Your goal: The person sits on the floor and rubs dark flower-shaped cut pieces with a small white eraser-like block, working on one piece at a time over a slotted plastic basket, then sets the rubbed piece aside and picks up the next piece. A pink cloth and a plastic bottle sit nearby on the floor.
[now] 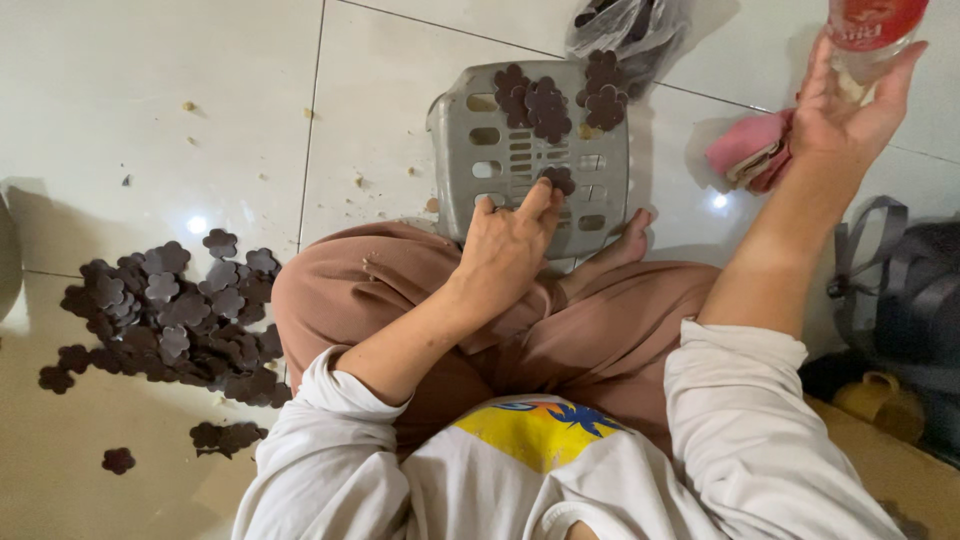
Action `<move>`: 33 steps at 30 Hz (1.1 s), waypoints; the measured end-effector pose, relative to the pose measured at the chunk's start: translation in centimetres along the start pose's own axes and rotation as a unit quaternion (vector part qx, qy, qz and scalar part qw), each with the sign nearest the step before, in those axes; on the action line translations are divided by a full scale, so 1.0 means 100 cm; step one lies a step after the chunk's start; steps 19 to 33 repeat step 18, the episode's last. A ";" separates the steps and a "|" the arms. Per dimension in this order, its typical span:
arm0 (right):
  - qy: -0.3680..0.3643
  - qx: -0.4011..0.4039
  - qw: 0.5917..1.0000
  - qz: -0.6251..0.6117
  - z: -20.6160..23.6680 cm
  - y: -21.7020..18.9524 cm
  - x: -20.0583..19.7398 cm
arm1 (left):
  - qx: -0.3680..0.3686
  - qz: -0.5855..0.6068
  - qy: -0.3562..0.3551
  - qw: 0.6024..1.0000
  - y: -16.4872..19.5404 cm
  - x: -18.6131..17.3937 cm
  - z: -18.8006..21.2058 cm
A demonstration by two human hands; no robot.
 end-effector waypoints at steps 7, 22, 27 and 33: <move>0.013 0.044 0.995 -0.091 0.009 0.005 0.005 | -0.002 0.016 -0.026 1.000 0.000 0.002 -0.001; -0.135 -0.009 0.982 0.128 0.002 -0.011 -0.007 | -0.002 0.015 -0.043 0.999 0.001 -0.002 0.000; -0.135 -0.009 0.982 0.128 0.002 -0.011 -0.007 | -0.002 0.015 -0.043 0.999 0.001 -0.002 0.000; -0.135 -0.009 0.982 0.128 0.002 -0.011 -0.007 | -0.002 0.015 -0.043 0.999 0.001 -0.002 0.000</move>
Point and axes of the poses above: each hand's wrist, its own z-axis away from the middle knuckle, its own x-axis out of the palm, y = z × x, the point moved 5 cm from there along -z, towards the middle knuckle, and after that the axes turned 2 degrees about -z, right-handed, at the moved point
